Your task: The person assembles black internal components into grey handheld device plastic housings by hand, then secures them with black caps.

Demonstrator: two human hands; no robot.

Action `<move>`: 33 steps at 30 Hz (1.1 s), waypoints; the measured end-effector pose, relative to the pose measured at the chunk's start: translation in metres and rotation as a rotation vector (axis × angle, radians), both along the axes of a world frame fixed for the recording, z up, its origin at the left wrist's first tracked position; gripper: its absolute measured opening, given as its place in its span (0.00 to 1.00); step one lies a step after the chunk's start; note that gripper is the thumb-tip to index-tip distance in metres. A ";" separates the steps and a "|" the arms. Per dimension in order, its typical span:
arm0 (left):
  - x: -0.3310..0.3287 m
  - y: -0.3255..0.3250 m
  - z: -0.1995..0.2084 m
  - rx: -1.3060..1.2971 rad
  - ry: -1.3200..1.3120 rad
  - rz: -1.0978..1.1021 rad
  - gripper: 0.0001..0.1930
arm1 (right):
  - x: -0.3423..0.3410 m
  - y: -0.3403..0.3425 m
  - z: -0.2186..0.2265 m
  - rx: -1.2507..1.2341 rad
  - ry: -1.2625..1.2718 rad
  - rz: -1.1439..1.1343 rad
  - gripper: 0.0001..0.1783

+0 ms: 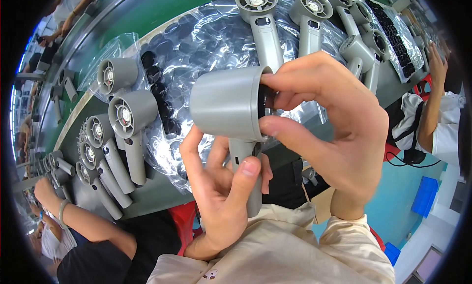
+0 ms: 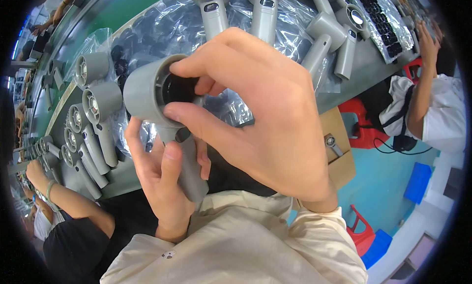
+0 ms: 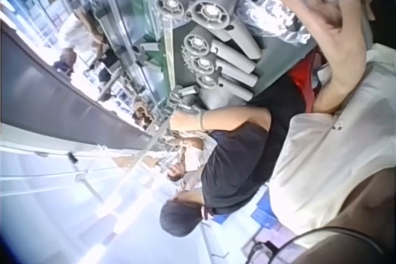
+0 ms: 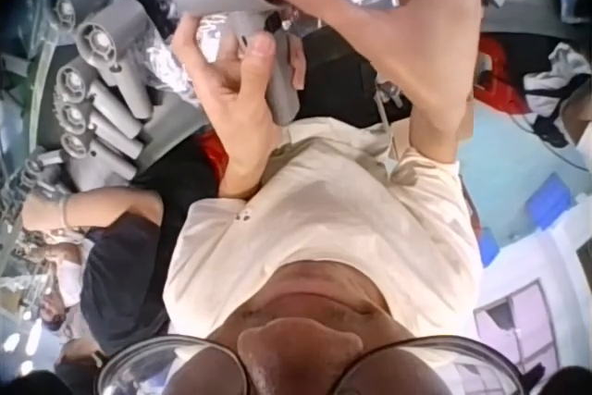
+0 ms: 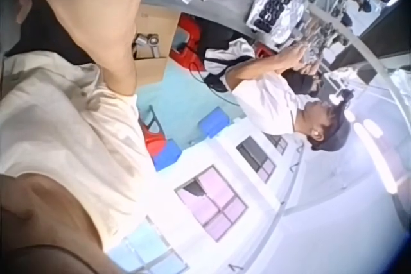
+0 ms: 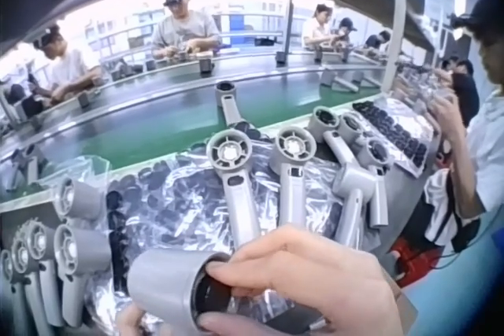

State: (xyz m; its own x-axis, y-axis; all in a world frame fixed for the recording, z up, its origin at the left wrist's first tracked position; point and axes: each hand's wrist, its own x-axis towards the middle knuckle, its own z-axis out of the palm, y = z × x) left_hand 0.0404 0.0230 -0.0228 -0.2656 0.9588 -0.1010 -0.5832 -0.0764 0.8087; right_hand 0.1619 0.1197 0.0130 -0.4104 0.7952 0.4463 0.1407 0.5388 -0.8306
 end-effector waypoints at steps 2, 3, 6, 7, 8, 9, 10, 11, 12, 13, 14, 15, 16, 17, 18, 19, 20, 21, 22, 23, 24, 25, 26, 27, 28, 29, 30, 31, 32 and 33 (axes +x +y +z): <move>0.000 0.000 -0.002 0.055 0.019 0.029 0.34 | -0.002 -0.001 -0.002 -0.004 0.047 -0.006 0.20; 0.000 -0.001 -0.002 0.055 0.019 0.030 0.34 | -0.003 -0.002 -0.003 -0.005 0.047 -0.006 0.20; 0.000 -0.001 -0.003 0.037 0.028 0.040 0.33 | -0.004 -0.002 -0.005 0.011 0.044 -0.025 0.19; -0.002 0.000 -0.003 0.015 0.017 0.005 0.32 | -0.003 -0.001 -0.005 0.024 0.010 -0.025 0.19; -0.005 0.001 -0.003 -0.006 0.007 -0.029 0.32 | -0.003 0.000 -0.005 0.037 -0.022 -0.022 0.19; -0.007 0.001 -0.002 -0.006 0.008 -0.028 0.32 | -0.003 0.001 -0.005 0.037 -0.021 -0.022 0.19; -0.008 0.002 -0.002 -0.026 -0.021 -0.039 0.31 | -0.002 0.001 -0.004 0.050 -0.047 0.000 0.19; -0.010 0.002 -0.001 -0.048 -0.052 -0.049 0.31 | -0.001 0.002 -0.004 0.062 -0.074 0.023 0.20; -0.012 0.002 0.000 -0.049 -0.053 -0.048 0.31 | 0.001 0.004 -0.002 0.061 -0.075 0.025 0.20; -0.014 0.001 0.002 -0.056 -0.108 -0.051 0.31 | 0.004 0.007 -0.001 -0.041 -0.031 0.110 0.20; -0.016 0.001 0.004 -0.060 -0.164 -0.055 0.31 | 0.007 0.011 0.002 -0.141 0.012 0.195 0.20; -0.016 0.001 0.005 -0.049 -0.158 -0.057 0.31 | 0.009 0.013 0.005 -0.162 0.010 0.253 0.18; -0.017 0.001 0.006 -0.049 -0.159 -0.054 0.31 | 0.007 0.013 0.003 -0.163 0.009 0.256 0.18; -0.017 0.001 0.008 -0.025 -0.227 -0.074 0.32 | 0.008 0.011 0.002 -0.277 0.170 0.279 0.18; -0.016 0.001 0.009 -0.002 -0.296 -0.094 0.32 | 0.008 0.011 0.000 -0.391 0.331 0.300 0.19; -0.016 0.000 0.010 -0.012 -0.265 -0.099 0.32 | 0.011 0.012 -0.001 -0.389 0.327 0.297 0.19; -0.016 -0.001 0.011 -0.010 -0.250 -0.090 0.32 | 0.013 0.014 -0.004 -0.429 0.361 0.350 0.22; -0.017 -0.001 0.012 -0.007 -0.233 -0.088 0.33 | 0.014 0.016 -0.007 -0.469 0.394 0.402 0.25; -0.017 -0.002 0.013 -0.003 -0.217 -0.086 0.33 | 0.014 0.018 -0.010 -0.467 0.393 0.398 0.25; -0.018 -0.002 0.012 -0.003 -0.217 -0.087 0.33 | 0.012 0.020 -0.016 -0.485 0.428 0.444 0.27; -0.019 -0.003 0.012 -0.008 -0.192 -0.071 0.33 | 0.011 0.021 -0.018 -0.502 0.463 0.489 0.29; -0.020 -0.004 0.011 -0.012 -0.166 -0.056 0.34 | 0.010 0.021 -0.015 -0.547 0.451 0.496 0.30; -0.020 -0.004 0.012 -0.010 -0.169 -0.061 0.34 | 0.011 0.021 -0.015 -0.544 0.449 0.491 0.30; -0.020 -0.004 0.012 -0.015 -0.158 -0.056 0.34 | 0.011 0.022 -0.016 -0.591 0.484 0.519 0.30; -0.020 -0.004 0.012 -0.020 -0.147 -0.051 0.34 | 0.012 0.022 -0.016 -0.639 0.519 0.547 0.30; -0.020 -0.004 0.013 -0.019 -0.128 -0.044 0.34 | 0.012 0.022 -0.016 -0.638 0.519 0.545 0.30; -0.020 -0.004 0.013 -0.019 -0.129 -0.045 0.34 | 0.012 0.022 -0.017 -0.630 0.524 0.537 0.29; -0.020 -0.004 0.013 -0.018 -0.106 -0.045 0.35 | 0.012 0.021 -0.017 -0.622 0.529 0.530 0.28; -0.020 -0.004 0.013 -0.018 -0.084 -0.046 0.35 | 0.012 0.021 -0.016 -0.622 0.529 0.529 0.28; -0.019 -0.004 0.013 -0.018 -0.084 -0.046 0.35 | 0.012 0.020 -0.015 -0.601 0.525 0.518 0.27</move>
